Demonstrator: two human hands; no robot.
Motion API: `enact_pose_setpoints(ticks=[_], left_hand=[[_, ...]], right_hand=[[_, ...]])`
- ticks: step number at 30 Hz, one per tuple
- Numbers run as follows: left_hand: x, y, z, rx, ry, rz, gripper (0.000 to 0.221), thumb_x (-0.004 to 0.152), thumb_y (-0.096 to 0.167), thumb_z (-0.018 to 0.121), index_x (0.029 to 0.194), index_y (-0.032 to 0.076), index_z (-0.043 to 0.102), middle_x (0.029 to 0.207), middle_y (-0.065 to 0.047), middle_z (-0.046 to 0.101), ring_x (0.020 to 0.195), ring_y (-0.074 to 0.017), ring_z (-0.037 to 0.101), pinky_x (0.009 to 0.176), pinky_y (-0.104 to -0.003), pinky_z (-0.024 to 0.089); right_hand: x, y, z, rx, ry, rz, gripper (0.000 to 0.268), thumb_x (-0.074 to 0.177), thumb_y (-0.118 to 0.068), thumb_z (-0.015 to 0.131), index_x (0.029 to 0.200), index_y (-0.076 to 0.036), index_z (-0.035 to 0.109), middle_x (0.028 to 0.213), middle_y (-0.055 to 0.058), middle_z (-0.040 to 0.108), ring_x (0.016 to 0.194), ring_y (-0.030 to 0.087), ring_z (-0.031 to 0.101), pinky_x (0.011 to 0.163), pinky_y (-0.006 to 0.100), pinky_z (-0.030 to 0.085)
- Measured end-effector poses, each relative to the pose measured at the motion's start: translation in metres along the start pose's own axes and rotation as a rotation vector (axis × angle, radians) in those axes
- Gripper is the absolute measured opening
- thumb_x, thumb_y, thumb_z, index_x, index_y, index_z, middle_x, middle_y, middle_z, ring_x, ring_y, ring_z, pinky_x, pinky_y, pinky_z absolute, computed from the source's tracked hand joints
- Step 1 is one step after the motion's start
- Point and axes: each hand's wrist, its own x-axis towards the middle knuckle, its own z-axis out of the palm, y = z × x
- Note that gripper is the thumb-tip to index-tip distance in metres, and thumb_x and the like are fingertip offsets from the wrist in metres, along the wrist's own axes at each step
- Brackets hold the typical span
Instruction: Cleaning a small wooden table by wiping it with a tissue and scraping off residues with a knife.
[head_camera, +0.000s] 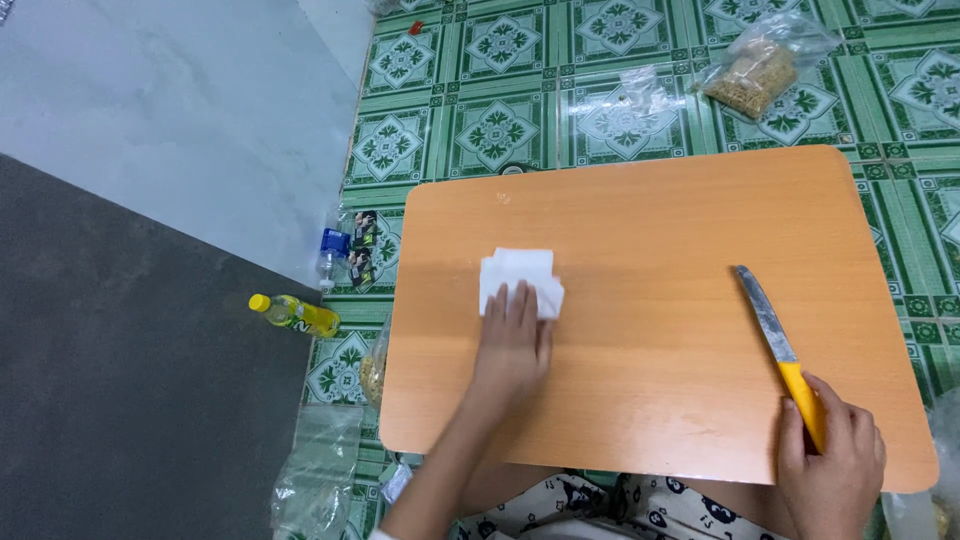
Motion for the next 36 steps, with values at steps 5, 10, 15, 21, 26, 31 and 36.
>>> enact_pose_setpoints(ticks=[5,10,15,21,26,31,36], left_hand=[[-0.043,0.016,0.014,-0.175,0.357,0.178,0.049,0.079,0.019,0.041,0.113,-0.015,0.035,0.122,-0.028,0.033,0.116,-0.0423,0.024,0.096,-0.046,0.016],[-0.038,0.016,0.015,-0.167,0.396,0.17,0.045,0.079,0.02,0.043,0.108,-0.014,0.041,0.117,-0.027,0.04,0.114,-0.042,0.03,0.095,-0.045,0.02],[-0.012,0.01,0.022,0.025,0.587,0.119,0.048,0.079,0.022,0.048,0.111,-0.013,0.039,0.119,-0.027,0.038,0.112,-0.0411,0.034,0.093,-0.045,0.025],[0.001,-0.003,0.033,-0.091,0.593,0.096,0.043,0.079,0.021,0.046,0.109,-0.009,0.043,0.117,-0.022,0.042,0.111,-0.0408,0.035,0.092,-0.046,0.027],[-0.004,0.001,0.024,-0.09,0.55,0.074,0.042,0.079,0.022,0.046,0.108,-0.009,0.043,0.117,-0.022,0.042,0.111,-0.0405,0.035,0.092,-0.046,0.027],[-0.006,-0.002,0.021,-0.02,0.358,-0.011,0.049,0.086,0.032,0.028,0.115,-0.007,0.038,0.123,-0.022,0.035,0.117,-0.0366,0.026,0.097,-0.043,0.019],[-0.01,-0.022,0.025,0.049,0.626,-0.003,0.038,0.08,0.023,0.045,0.104,-0.007,0.048,0.113,-0.02,0.048,0.106,-0.0396,0.042,0.09,-0.043,0.032]], right_hand=[[-0.002,0.002,0.003,0.088,0.076,-0.049,0.034,0.084,-0.01,0.058,0.118,-0.004,0.057,0.088,0.014,0.051,0.08,0.027,0.051,0.076,0.035,0.041],[0.0,0.002,0.003,0.063,0.027,-0.028,0.032,0.084,-0.011,0.058,0.115,-0.004,0.058,0.087,0.013,0.051,0.078,0.024,0.051,0.074,0.033,0.04],[-0.001,0.003,0.004,0.109,0.099,-0.075,0.033,0.083,-0.01,0.058,0.116,-0.003,0.057,0.088,0.014,0.052,0.08,0.027,0.051,0.077,0.035,0.04],[0.003,-0.005,-0.005,0.147,0.061,-0.07,0.033,0.083,-0.009,0.056,0.115,-0.002,0.055,0.089,0.016,0.051,0.081,0.029,0.05,0.075,0.036,0.039],[0.001,-0.003,-0.004,0.121,0.058,-0.076,0.032,0.083,-0.009,0.057,0.114,-0.002,0.056,0.088,0.015,0.051,0.079,0.027,0.05,0.074,0.035,0.04],[0.006,-0.004,-0.006,0.061,-0.085,0.011,0.031,0.085,-0.013,0.053,0.114,-0.003,0.054,0.085,0.012,0.051,0.076,0.022,0.05,0.071,0.032,0.039],[0.004,-0.005,-0.007,0.174,0.069,-0.065,0.033,0.08,-0.008,0.057,0.113,-0.002,0.056,0.086,0.016,0.05,0.075,0.029,0.049,0.071,0.036,0.04]])
